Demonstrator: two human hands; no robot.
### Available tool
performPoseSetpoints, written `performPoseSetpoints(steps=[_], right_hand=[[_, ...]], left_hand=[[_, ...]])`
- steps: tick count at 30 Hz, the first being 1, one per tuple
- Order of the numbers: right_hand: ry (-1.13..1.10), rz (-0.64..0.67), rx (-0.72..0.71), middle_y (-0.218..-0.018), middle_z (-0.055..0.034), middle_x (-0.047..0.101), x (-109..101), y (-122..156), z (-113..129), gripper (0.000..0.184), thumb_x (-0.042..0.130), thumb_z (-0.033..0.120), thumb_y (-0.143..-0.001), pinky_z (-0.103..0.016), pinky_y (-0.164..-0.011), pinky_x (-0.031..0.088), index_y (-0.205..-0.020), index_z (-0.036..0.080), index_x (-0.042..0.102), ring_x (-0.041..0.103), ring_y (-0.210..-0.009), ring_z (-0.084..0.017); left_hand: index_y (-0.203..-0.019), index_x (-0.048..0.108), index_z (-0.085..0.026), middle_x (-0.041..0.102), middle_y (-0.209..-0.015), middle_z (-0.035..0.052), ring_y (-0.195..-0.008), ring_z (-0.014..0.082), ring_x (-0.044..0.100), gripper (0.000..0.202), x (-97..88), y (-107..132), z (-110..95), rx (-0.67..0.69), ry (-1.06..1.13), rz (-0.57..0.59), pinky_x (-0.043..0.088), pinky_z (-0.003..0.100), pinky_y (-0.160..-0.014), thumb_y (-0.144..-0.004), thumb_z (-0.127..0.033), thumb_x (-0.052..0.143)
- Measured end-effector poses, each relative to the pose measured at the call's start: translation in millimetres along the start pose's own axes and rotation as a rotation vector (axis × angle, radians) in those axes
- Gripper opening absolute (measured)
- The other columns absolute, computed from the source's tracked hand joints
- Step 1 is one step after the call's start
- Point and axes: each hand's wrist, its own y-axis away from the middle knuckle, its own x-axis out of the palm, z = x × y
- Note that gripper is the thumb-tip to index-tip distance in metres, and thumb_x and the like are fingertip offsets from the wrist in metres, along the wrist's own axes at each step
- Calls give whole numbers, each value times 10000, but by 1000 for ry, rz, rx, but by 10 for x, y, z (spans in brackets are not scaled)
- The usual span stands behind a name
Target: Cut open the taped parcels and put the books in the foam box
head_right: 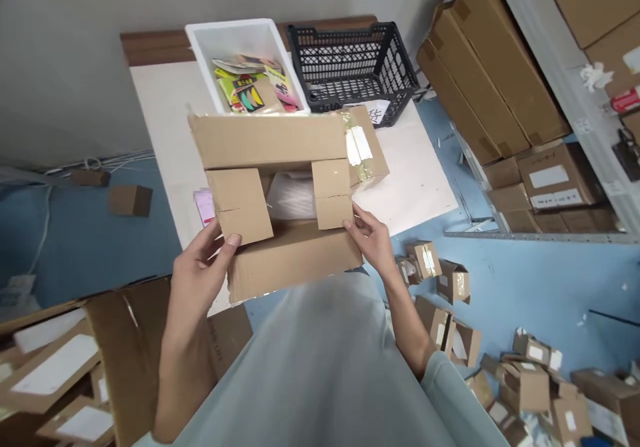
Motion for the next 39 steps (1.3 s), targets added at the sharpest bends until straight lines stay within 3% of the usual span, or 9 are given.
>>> performPoseSetpoints(steps=[4,9,16,24,28,30,32,36,39], right_hand=[[10,-248,-33,-1577,-58,762,-472,367,211,665,875,588,-996,-488,-1209,652,-1582,301,751,781,-1376,-320],[32,-519,-50,-1532,-68,789,-1203,818,27,637,892,602,-979,-543,-1263,610,-1523,285,796,769,-1407,-353],[-28,-836,42,-1515,-106,796,-2380,1304,-838,694,887,642,-946,-562,-1274,585,-1498,229,806,770,-1410,-360],[56,-1060,254,-1399,-153,846,-3587,1942,-1770,698,797,607,-971,-548,-1192,622,-1499,151,796,794,-1344,-377],[144,-1158,431,-1441,-221,815,-3982,2198,-2280,782,734,625,-927,-596,-1192,601,-1513,108,768,787,-1339,-415],[243,-1206,545,-1498,-285,767,-4109,2267,-2506,848,706,633,-900,-610,-1170,606,-1529,66,740,781,-1328,-439],[310,-1211,618,-1525,-314,739,-4179,2275,-2685,858,664,642,-900,-612,-1158,608,-1522,56,732,773,-1329,-447],[275,-1076,588,-1426,-303,796,-4177,2050,-2889,764,605,666,-921,-604,-1175,594,-1392,96,794,773,-1336,-439],[215,-939,483,-1337,-271,839,-4110,1657,-2917,696,629,693,-922,-605,-1158,603,-1296,138,819,799,-1283,-416]], left_hand=[[-1628,684,-323,685,-1666,75,-1535,335,663,678,301,-76,-437,138,11,165,585,491,-1269,-1049,-667,769],[-1612,702,-290,670,-1679,94,-1513,340,679,697,1147,-173,-727,254,71,407,584,507,-1272,-1032,-667,789],[-1645,660,-260,641,-1703,138,-1508,355,681,734,2958,-90,-683,301,55,774,621,499,-1210,-1047,-672,763],[-1667,628,-234,654,-1693,121,-1528,323,672,659,5218,211,-294,296,-56,1132,540,487,-1308,-1085,-537,686],[-1731,544,-226,665,-1675,152,-1495,327,700,681,6034,445,-40,259,-201,1242,543,503,-1297,-1087,-406,672],[-1744,519,-204,619,-1713,186,-1513,349,685,691,6244,552,58,237,-332,1253,553,526,-1282,-1080,-331,660],[-1721,543,-186,578,-1745,201,-1535,356,666,648,6313,614,127,233,-430,1270,554,525,-1280,-1088,-297,631],[-1629,632,-208,634,-1700,175,-1490,339,702,539,6181,562,202,205,-483,1292,585,509,-1246,-1100,-310,610],[-1552,694,-218,679,-1649,168,-1439,353,734,490,5994,437,245,142,-441,1194,588,546,-1243,-1077,-333,655]])
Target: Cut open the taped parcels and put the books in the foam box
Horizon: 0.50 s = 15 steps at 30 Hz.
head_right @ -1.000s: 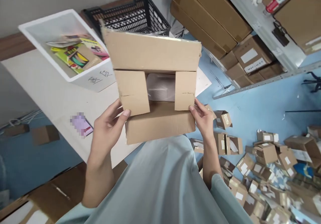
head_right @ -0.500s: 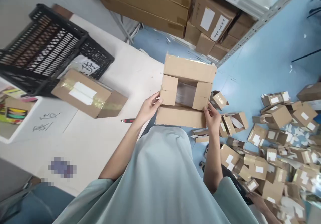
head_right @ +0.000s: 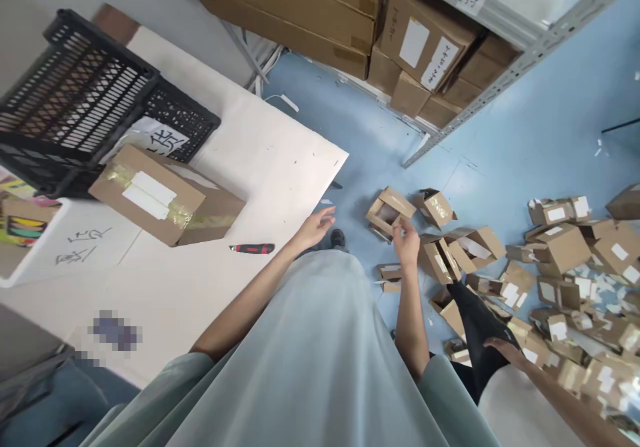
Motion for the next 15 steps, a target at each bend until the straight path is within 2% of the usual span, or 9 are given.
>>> performPoseSetpoints(steps=[3,7,11,15], right_hand=[[-22,178,-78,-1295,-232,859,422,-139,309,616,677,668,-925,-596,-1154,614,-1253,167,823,815,-1242,-389],[9,430,-183,-1344,-191,855,1035,-214,819,459,680,555,-974,-584,-1203,594,-1239,208,821,801,-1298,-370],[45,675,-331,-1402,-190,837,1632,-156,1314,401,662,472,-1005,-587,-1221,583,-1267,210,818,794,-1326,-369],[12,880,-418,-1371,-179,848,2236,47,1797,395,695,505,-1008,-560,-1178,619,-1247,218,822,808,-1284,-351]], left_hand=[[-1495,735,-212,723,-1590,161,-1439,357,728,472,-151,163,134,-28,128,-116,561,575,-1275,-1056,-378,690],[-1444,758,-207,742,-1564,155,-1500,351,681,476,-360,500,299,-44,243,-274,538,568,-1300,-1052,-463,680],[-1408,761,-205,731,-1579,167,-1491,356,685,519,-600,946,469,-60,293,-470,562,566,-1268,-1058,-574,657],[-1392,755,-199,751,-1541,187,-1443,361,715,598,-860,1421,679,-97,368,-689,563,576,-1259,-1025,-665,677]])
